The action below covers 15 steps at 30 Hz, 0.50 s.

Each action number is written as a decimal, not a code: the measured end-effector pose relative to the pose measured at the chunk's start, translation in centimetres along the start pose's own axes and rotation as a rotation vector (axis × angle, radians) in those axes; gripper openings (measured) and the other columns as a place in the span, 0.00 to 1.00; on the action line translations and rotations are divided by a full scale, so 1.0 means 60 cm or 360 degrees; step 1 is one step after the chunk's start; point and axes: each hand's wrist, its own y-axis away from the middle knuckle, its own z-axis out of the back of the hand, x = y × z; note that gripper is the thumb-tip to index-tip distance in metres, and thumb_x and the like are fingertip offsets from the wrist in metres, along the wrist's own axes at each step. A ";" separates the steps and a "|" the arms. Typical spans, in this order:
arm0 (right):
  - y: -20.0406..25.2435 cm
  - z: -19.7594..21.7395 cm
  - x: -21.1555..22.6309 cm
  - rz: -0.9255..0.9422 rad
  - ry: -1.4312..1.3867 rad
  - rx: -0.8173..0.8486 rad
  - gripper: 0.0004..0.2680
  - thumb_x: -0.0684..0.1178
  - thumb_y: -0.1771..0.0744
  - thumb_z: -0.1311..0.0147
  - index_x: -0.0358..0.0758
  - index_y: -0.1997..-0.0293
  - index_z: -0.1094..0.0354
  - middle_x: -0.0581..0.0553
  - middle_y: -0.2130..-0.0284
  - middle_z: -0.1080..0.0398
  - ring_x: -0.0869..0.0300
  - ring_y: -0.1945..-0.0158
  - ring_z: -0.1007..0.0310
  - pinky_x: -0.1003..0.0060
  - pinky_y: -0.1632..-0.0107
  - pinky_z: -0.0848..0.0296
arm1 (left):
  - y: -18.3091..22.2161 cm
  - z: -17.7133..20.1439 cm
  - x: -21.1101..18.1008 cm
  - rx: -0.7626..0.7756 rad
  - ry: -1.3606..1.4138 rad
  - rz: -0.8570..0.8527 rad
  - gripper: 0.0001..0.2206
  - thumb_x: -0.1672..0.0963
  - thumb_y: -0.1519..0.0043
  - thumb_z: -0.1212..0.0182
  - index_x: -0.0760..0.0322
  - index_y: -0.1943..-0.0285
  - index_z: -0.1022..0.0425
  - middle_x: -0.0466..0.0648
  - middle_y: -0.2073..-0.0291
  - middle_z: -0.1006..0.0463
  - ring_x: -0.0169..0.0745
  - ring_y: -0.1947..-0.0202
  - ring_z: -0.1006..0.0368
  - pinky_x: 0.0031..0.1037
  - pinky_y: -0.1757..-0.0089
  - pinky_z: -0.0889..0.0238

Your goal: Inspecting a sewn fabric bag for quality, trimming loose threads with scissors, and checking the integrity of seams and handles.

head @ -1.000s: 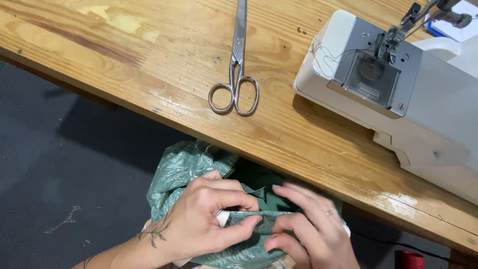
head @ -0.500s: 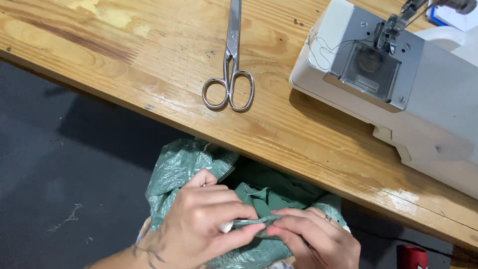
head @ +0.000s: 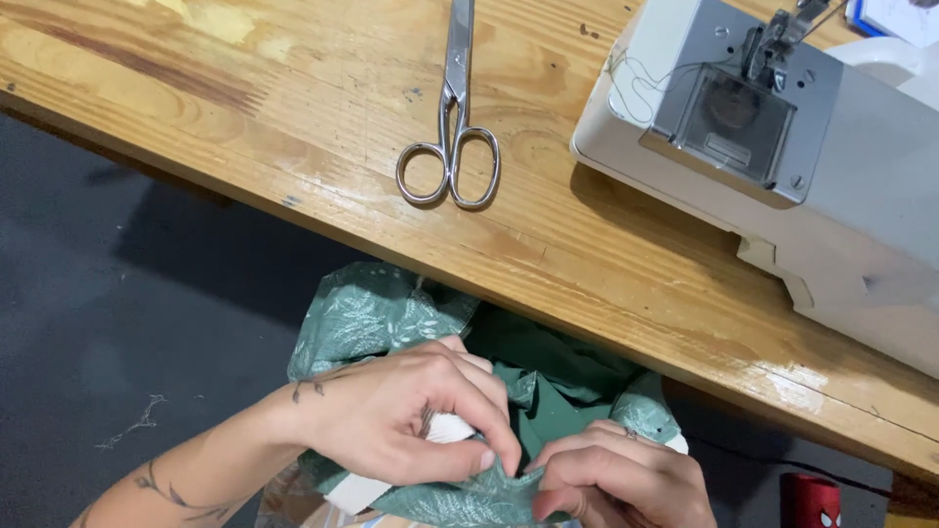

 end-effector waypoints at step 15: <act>0.084 0.027 -0.009 -0.1236 -0.0009 0.0025 0.20 0.59 0.45 0.25 0.51 0.51 0.16 0.54 0.74 0.08 0.72 0.66 0.10 0.76 0.53 0.26 | 0.003 0.052 -0.005 0.0257 0.0059 -0.0061 0.25 0.46 0.41 0.39 0.54 0.37 0.26 0.42 0.51 0.16 0.36 0.51 0.19 0.28 0.48 0.31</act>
